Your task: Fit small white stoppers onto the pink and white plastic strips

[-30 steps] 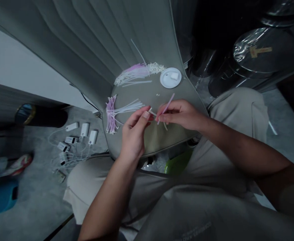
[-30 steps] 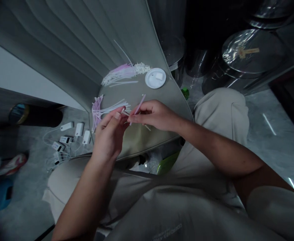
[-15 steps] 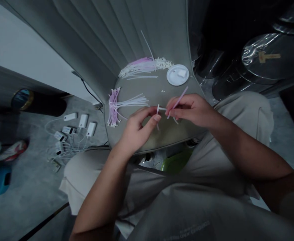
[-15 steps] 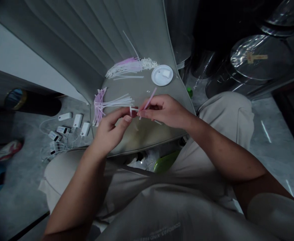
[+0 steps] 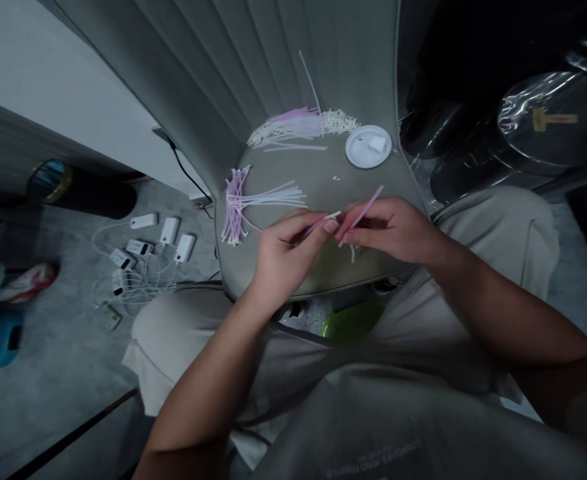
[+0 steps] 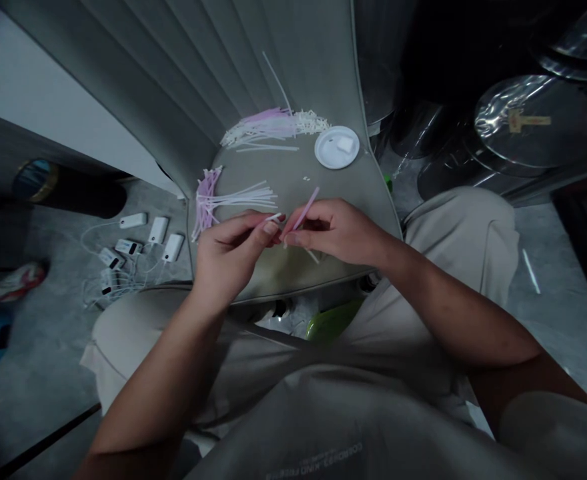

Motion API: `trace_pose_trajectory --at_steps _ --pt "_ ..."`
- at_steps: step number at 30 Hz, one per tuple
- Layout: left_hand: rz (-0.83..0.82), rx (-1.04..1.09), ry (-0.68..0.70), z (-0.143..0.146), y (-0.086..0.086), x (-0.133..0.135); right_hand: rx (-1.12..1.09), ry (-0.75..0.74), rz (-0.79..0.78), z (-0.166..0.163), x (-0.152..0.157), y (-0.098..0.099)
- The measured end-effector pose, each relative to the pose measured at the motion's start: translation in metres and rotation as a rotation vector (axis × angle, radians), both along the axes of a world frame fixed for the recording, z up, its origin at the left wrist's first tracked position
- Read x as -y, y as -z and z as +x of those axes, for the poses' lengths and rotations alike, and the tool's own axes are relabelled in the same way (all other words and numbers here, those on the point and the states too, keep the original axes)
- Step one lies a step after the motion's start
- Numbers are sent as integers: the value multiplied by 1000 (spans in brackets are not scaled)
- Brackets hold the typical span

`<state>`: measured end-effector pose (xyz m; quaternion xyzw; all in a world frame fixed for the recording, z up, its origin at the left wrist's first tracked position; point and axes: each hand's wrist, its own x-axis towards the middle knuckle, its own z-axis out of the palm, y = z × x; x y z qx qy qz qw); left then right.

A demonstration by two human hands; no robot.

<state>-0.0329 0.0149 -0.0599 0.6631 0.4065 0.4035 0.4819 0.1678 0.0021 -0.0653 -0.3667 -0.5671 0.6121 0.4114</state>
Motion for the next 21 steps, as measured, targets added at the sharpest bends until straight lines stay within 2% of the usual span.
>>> trace_pose_trajectory --at_steps 4,8,12,21 --pt "-265 189 -104 4 -3 0 -24 38 -10 -1 0 -1" --pt "-465 390 -208 7 -9 -2 -80 276 -4 -4 -3 1" --pt "-469 462 -221 12 -10 1 -175 444 -8 -9 -7 8" --pt "-456 385 -132 28 4 22 -152 465 -26 -24 1 7"
